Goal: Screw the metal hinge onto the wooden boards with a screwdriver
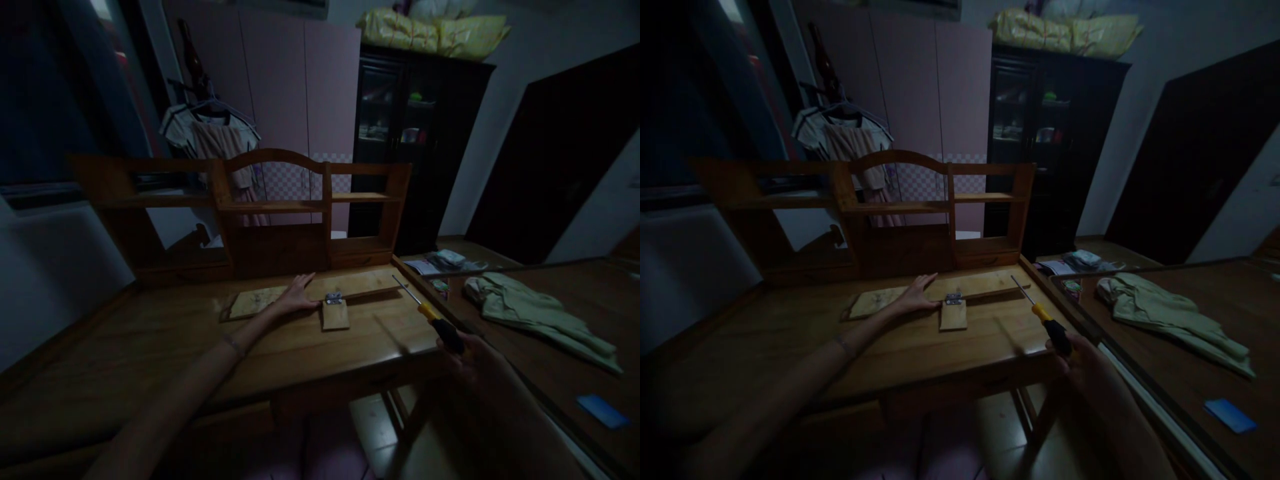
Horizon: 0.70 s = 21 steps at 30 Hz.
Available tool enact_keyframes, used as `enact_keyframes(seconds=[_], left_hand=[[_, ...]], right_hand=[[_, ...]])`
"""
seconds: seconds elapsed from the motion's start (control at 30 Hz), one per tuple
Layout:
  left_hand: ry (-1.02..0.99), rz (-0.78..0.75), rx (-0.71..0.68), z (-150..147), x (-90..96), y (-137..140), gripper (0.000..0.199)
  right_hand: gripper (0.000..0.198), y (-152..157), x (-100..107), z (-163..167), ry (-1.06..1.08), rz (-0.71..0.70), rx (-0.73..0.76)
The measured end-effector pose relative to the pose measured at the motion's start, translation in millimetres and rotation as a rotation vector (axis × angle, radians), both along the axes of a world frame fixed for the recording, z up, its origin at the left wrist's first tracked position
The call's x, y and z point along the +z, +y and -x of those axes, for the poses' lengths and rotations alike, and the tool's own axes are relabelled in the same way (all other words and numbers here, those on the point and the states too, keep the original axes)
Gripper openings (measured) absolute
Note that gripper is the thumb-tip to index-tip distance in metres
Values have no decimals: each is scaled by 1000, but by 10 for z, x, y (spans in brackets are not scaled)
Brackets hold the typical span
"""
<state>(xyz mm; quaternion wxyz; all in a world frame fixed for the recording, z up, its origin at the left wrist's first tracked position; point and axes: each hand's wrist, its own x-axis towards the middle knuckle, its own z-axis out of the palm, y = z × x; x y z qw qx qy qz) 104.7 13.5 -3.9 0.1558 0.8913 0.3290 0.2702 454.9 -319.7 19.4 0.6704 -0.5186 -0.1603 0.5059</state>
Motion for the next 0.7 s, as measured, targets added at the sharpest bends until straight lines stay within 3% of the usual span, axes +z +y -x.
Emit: enact_keyframes(seconds=[0.2,0.33,0.5,0.7], left_hand=[[-114,34,-99,-939,1,32,102],[-133,61,-79,-1357,-56,66,104],[-98,72,-35,-1627,-130,153,98],[-67,42,-53,-1805,-162,269,87]], right_hand=[[25,-124,-115,-345,-626,46,-201],[50,-254,-173,-383,-1152,205,-202],[58,-157,-274,-288,-1542,292,-110],[53,312,-430,-367,-1937,304,-109]])
